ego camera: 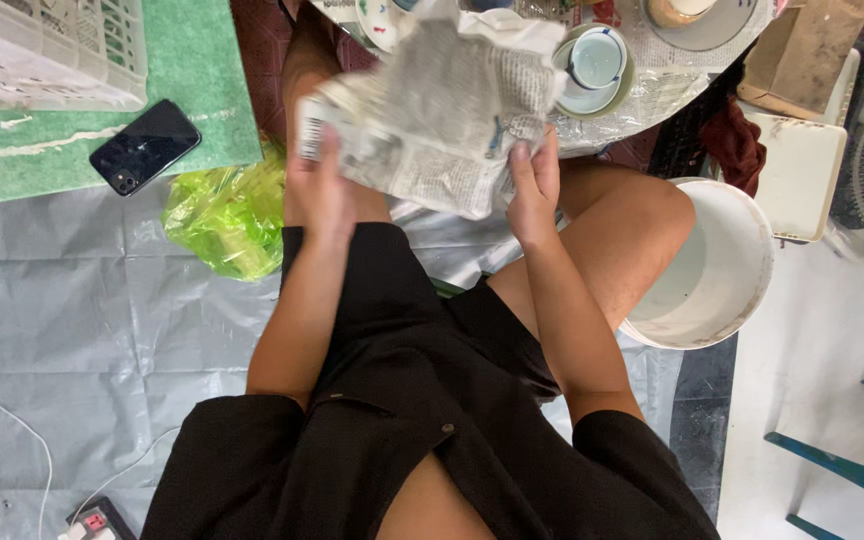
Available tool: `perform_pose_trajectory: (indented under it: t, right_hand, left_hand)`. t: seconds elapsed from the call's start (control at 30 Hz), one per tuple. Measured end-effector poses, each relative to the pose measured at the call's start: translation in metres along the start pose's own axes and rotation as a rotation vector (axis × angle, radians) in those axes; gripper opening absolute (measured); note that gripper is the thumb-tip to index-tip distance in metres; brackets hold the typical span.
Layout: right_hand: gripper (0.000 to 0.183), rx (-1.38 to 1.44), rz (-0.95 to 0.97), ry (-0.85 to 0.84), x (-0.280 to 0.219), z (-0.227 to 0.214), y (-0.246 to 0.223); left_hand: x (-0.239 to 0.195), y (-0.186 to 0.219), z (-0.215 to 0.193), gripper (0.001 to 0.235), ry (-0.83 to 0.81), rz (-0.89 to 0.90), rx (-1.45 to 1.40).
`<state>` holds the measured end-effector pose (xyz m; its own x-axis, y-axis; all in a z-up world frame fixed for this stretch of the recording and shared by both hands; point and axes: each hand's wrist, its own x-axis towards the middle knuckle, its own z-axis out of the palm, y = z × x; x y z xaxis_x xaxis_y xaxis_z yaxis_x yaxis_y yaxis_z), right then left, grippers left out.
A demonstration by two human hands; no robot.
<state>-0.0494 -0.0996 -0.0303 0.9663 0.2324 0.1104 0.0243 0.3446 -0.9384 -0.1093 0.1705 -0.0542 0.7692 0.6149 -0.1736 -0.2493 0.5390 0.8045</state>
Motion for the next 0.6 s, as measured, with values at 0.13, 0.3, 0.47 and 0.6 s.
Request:
perform_pose_trajectory:
  t: [0.13, 0.3, 0.47, 0.6]
  right_hand:
    - [0.036, -0.226, 0.428, 0.054, 0.010, 0.003, -0.020]
    - [0.091, -0.509, -0.204, -0.034, 0.004, 0.052, -0.041]
    - [0.121, -0.844, -0.294, -0.129, 0.005, 0.061, -0.042]
    - [0.101, -0.728, -0.445, -0.202, 0.007, 0.061, -0.031]
  left_hand:
    - [0.014, 0.046, 0.006, 0.014, 0.002, 0.350, 0.019]
    - [-0.022, 0.097, 0.048, 0.015, -0.171, 0.742, 0.828]
    - [-0.048, 0.105, 0.072, 0.026, -0.753, 0.332, 0.602]
    - [-0.053, 0.105, 0.068, 0.016, -0.770, -0.110, 0.378]
